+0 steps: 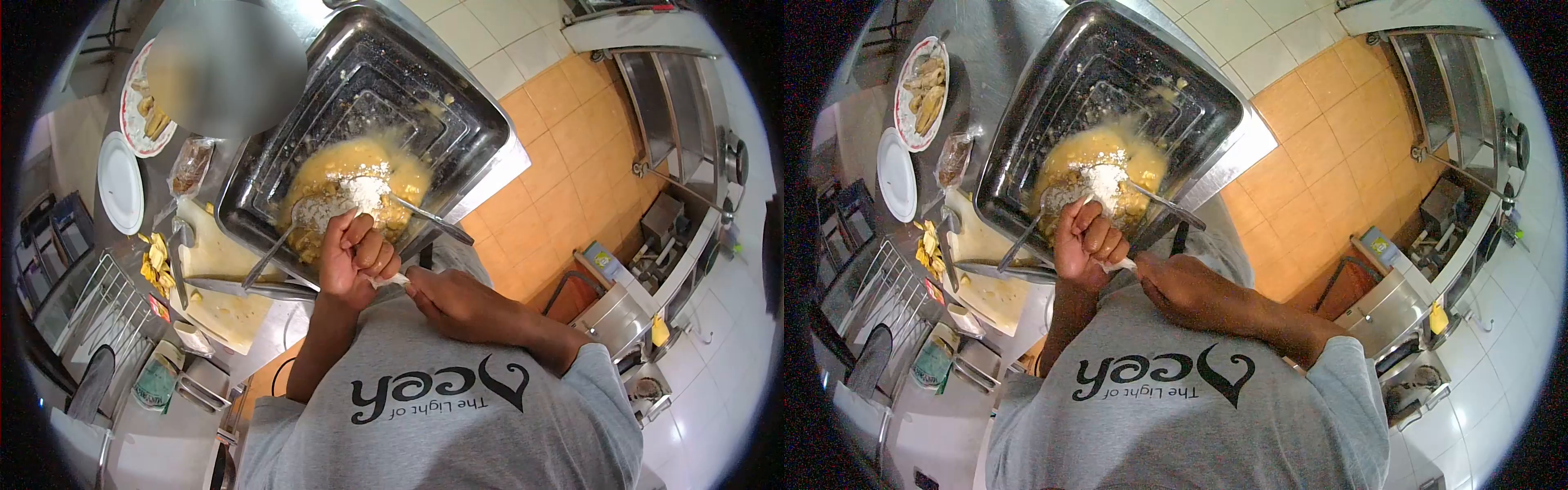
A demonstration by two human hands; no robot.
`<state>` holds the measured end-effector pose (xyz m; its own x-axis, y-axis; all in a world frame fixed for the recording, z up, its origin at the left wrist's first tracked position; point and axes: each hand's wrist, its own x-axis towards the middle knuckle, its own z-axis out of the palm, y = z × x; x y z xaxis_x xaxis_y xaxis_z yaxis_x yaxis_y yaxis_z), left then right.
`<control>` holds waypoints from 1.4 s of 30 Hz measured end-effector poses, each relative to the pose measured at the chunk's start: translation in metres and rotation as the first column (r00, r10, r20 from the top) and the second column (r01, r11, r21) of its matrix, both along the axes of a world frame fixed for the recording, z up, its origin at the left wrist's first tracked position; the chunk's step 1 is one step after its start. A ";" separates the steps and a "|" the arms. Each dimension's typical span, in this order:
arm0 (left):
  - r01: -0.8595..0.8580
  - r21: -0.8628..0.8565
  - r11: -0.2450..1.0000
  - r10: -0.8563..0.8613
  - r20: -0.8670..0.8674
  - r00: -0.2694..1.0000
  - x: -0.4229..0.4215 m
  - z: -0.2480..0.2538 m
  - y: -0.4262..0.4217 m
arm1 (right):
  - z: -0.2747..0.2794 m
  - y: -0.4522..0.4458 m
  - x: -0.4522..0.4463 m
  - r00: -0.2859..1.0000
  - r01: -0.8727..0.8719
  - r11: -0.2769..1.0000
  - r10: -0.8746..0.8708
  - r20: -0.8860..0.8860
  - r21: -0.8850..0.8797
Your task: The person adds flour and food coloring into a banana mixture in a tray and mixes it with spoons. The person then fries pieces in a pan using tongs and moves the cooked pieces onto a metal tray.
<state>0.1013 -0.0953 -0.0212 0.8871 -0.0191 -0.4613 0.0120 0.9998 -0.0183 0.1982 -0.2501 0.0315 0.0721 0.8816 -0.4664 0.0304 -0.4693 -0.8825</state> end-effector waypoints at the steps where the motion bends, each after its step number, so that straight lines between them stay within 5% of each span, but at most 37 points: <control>1: -0.003 -0.039 0.999 0.004 0.024 1.000 -0.001 -0.001 0.001 | -0.001 0.000 -0.001 1.000 0.009 1.000 -0.009 -0.011 -0.004; 5: 0.045 0.082 0.996 -0.031 -0.167 0.985 0.000 0.009 -0.005 | -0.002 -0.002 -0.004 0.999 0.040 0.999 -0.039 0.014 -0.035; 8: 0.175 0.264 0.948 -0.102 -0.267 0.958 -0.011 0.016 -0.008 | -0.004 -0.005 -0.008 0.972 0.029 0.997 -0.012 0.236 -0.069; 11: 0.195 0.484 0.853 0.041 -0.434 0.900 0.001 0.037 -0.018 | -0.003 -0.009 -0.014 0.852 0.032 0.998 -0.001 0.524 -0.050; 15: 0.180 0.616 0.767 0.087 -0.378 0.922 -0.007 0.023 -0.025 | 0.002 -0.009 -0.022 0.801 0.006 0.998 0.030 0.598 -0.058; 30: 0.046 0.219 0.975 0.000 -0.204 0.979 -0.005 0.016 -0.010 | 0.007 -0.007 -0.031 0.795 -0.101 0.995 0.075 0.603 0.010; 42: 0.050 0.124 0.991 -0.015 -0.266 0.964 -0.005 0.009 -0.001 | -0.006 -0.007 -0.020 0.842 -0.145 0.989 0.101 0.530 0.041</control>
